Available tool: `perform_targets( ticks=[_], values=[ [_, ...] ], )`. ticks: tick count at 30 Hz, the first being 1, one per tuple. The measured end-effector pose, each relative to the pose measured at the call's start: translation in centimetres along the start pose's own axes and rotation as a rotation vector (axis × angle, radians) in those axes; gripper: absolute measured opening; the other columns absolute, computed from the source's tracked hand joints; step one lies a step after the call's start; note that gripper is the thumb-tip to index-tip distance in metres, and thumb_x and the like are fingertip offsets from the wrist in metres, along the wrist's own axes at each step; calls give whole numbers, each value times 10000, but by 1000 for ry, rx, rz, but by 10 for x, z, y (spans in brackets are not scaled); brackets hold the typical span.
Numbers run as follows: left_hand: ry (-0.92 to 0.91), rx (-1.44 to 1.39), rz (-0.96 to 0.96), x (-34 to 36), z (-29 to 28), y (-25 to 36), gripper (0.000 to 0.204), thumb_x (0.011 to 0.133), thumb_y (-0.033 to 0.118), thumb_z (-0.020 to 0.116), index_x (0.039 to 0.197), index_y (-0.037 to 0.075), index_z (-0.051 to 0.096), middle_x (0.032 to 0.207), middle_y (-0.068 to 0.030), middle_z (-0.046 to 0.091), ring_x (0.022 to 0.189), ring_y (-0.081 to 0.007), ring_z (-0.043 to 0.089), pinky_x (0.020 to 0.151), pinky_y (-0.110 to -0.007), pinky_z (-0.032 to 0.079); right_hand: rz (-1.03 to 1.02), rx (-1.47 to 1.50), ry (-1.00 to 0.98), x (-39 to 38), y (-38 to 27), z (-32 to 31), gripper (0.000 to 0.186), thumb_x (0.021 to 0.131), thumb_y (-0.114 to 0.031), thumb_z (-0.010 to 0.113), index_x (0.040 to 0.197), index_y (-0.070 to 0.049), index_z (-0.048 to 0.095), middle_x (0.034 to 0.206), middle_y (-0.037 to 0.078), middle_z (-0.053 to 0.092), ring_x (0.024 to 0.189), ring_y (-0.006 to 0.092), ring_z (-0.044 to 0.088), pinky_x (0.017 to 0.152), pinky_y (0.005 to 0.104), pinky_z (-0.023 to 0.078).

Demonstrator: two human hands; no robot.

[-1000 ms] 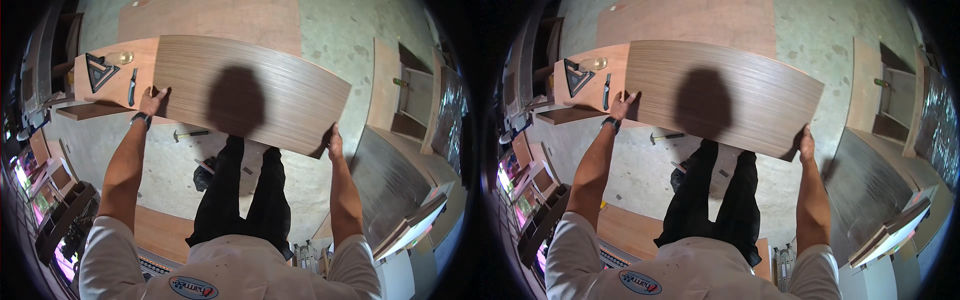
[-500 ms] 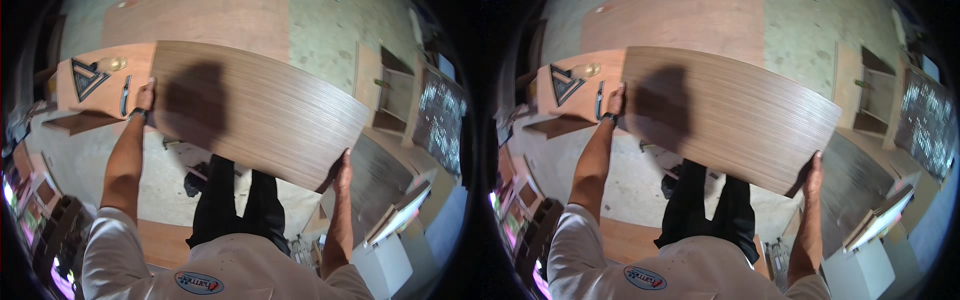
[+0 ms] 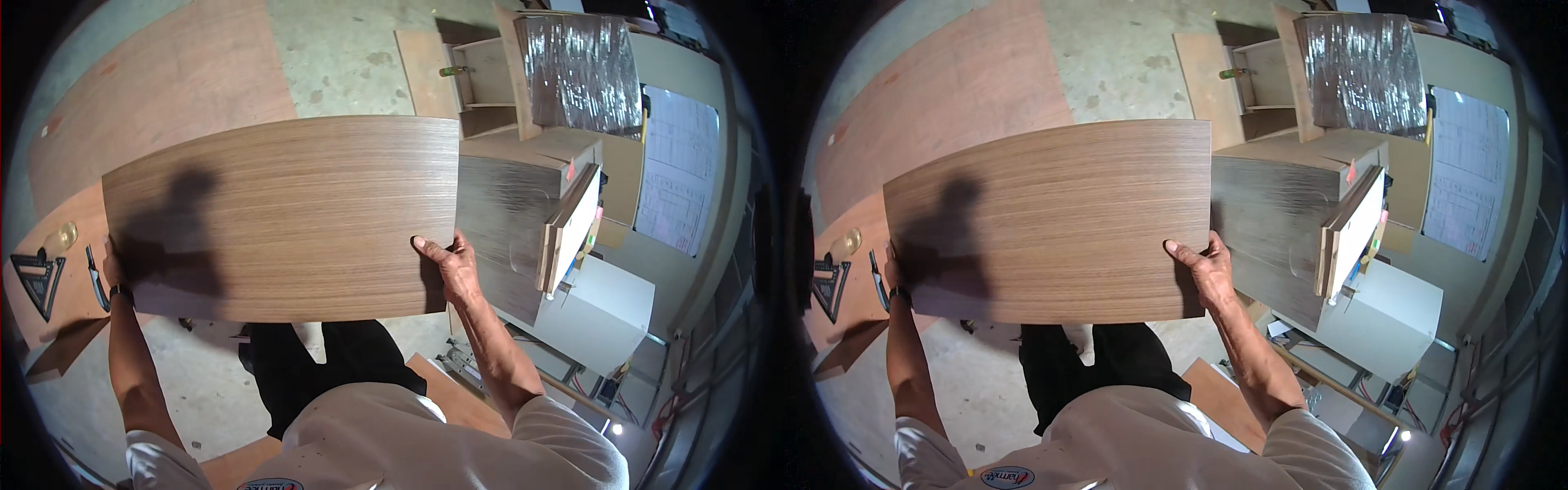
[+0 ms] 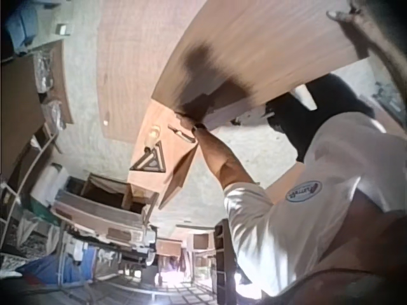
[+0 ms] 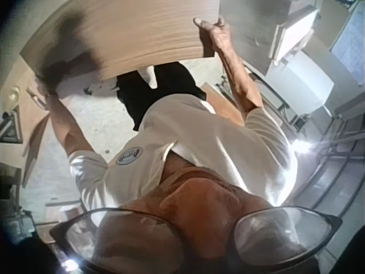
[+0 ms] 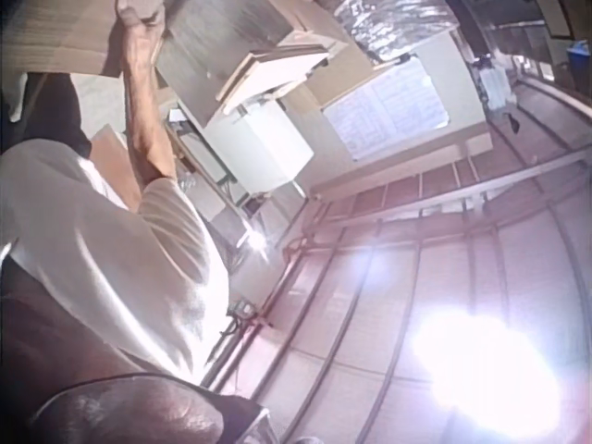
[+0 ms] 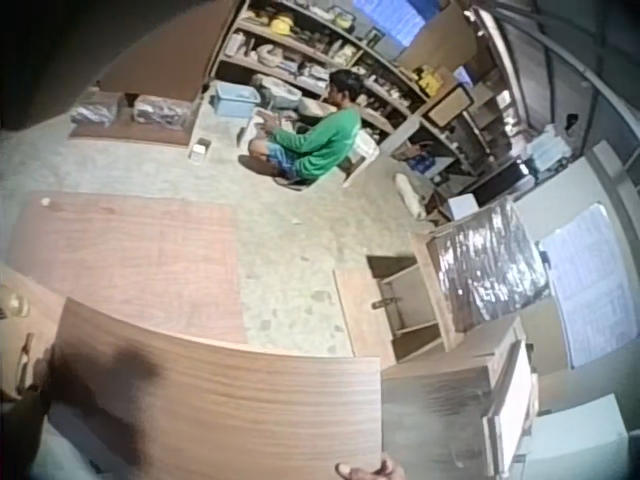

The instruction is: The person applies a liquid from a small cup to the edge of a wood panel with a small brush, wipes the panel with a cloth, and carries it to another station.

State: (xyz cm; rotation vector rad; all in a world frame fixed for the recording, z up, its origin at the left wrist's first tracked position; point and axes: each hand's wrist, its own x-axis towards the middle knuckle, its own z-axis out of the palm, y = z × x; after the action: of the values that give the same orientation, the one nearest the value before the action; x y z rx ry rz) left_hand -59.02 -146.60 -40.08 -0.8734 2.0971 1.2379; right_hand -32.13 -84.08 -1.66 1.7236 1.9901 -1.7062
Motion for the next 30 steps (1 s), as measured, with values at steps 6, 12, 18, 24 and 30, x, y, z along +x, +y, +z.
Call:
perform_targets(
  ticks=[6,12,18,24,30],
  values=[
    [95,-264,80,-42,-1,-7,933,972,751,495,1294,-107,667,1200,-177,722,1051,-250,673,960,-344,507,-35,16,40,-43,-22,-20,435,829,-112,882,1165,21,640,1076,117,738,982,183,683,929,334,531],
    [-4,-808,121,-120,-10,3,827,1012,645,547,1573,52,416,1589,-112,455,1430,-302,438,1204,-435,326,-195,-58,24,-82,-52,-49,454,785,-129,893,1152,12,667,1078,95,732,992,164,673,930,330,523],
    [6,-890,88,-246,-29,53,1001,938,782,532,1609,65,339,1652,-131,362,1481,-325,365,1222,-464,303,-409,163,-15,-89,-22,-118,436,793,-145,858,1170,-4,692,1083,60,729,1000,149,653,938,318,498],
    [107,-913,304,-377,-40,85,1018,946,798,493,1621,57,315,1667,-134,341,1499,-323,343,1233,-455,289,-566,237,-9,-86,-1,-188,485,845,-305,835,1187,1,678,1071,53,720,972,143,635,895,323,495],
    [41,-690,470,-491,-42,104,972,964,745,537,1600,32,358,1647,-133,378,1490,-288,358,1234,-440,261,-644,383,-15,-68,44,-284,465,927,-306,776,1254,7,667,1138,67,716,1029,151,630,943,325,487]
  ],
)
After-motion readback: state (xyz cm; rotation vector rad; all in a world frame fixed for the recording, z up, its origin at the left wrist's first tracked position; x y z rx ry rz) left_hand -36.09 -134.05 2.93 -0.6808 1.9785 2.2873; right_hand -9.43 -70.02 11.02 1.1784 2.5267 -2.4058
